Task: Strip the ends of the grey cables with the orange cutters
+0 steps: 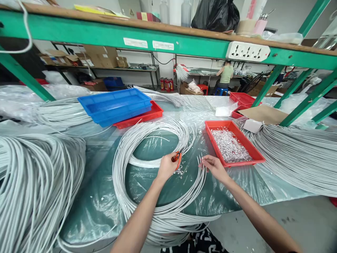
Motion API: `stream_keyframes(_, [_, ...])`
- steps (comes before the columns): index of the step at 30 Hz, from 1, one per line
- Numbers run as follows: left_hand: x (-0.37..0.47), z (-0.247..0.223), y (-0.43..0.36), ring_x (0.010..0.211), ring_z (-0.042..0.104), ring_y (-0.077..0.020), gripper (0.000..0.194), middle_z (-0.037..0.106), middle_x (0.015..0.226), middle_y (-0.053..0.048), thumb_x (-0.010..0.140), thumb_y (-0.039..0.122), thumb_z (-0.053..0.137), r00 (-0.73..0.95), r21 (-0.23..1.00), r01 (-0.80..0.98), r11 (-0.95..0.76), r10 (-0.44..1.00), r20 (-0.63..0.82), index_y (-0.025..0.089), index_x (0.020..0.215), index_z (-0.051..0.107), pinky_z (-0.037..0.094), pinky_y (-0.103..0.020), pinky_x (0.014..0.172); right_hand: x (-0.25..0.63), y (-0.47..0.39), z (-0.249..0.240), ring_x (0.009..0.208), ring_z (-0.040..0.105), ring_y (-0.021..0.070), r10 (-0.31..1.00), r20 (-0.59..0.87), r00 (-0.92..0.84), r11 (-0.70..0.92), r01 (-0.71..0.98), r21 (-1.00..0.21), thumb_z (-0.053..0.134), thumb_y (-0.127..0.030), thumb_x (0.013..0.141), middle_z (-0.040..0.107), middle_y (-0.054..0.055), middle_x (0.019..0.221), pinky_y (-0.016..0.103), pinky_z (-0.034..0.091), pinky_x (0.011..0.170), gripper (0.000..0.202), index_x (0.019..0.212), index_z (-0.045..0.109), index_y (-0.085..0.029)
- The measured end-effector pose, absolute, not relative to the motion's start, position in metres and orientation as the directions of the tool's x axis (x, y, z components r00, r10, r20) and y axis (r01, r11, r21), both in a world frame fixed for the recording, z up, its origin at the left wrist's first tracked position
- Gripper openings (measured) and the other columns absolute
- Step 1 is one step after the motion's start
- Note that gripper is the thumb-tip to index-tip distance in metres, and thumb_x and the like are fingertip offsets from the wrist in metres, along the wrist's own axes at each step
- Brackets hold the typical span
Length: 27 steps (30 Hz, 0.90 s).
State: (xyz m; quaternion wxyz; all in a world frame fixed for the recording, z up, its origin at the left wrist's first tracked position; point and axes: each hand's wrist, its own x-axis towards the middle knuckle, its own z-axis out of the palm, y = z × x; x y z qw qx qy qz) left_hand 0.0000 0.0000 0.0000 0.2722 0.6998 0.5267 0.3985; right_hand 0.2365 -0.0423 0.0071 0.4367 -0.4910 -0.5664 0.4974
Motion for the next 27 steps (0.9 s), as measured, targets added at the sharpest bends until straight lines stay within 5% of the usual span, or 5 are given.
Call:
stream_keyframes(10, [0.003, 0.011, -0.011, 0.055, 0.031, -0.0090, 0.038, 0.038, 0.058, 0.004, 0.083, 0.044, 0.060, 0.263, 0.899, 0.319, -0.301, 0.939, 0.221, 0.014, 0.062, 0.053, 0.028, -0.021, 0.052, 0.189, -0.008, 0.011, 0.048, 0.045, 0.0104, 0.960, 0.178, -0.217, 0.191, 0.039, -0.981, 0.061, -0.055, 0.085, 0.053, -0.004, 0.056, 0.024, 0.035, 0.048, 0.038, 0.083, 0.064, -0.017])
stream_keyframes(27, [0.004, 0.017, -0.016, 0.058, 0.031, -0.0096, 0.033, 0.041, 0.059, 0.002, 0.083, 0.039, 0.063, 0.424, 0.864, 0.456, -0.214, 0.906, 0.001, 0.012, 0.064, 0.058, 0.027, -0.021, 0.052, 0.201, -0.023, 0.008, 0.055, 0.047, 0.0119, 0.970, 0.152, -0.189, 0.145, -0.050, -0.988, 0.060, -0.050, 0.088, 0.054, -0.001, 0.061, 0.025, 0.037, 0.052, 0.035, 0.083, 0.071, -0.017])
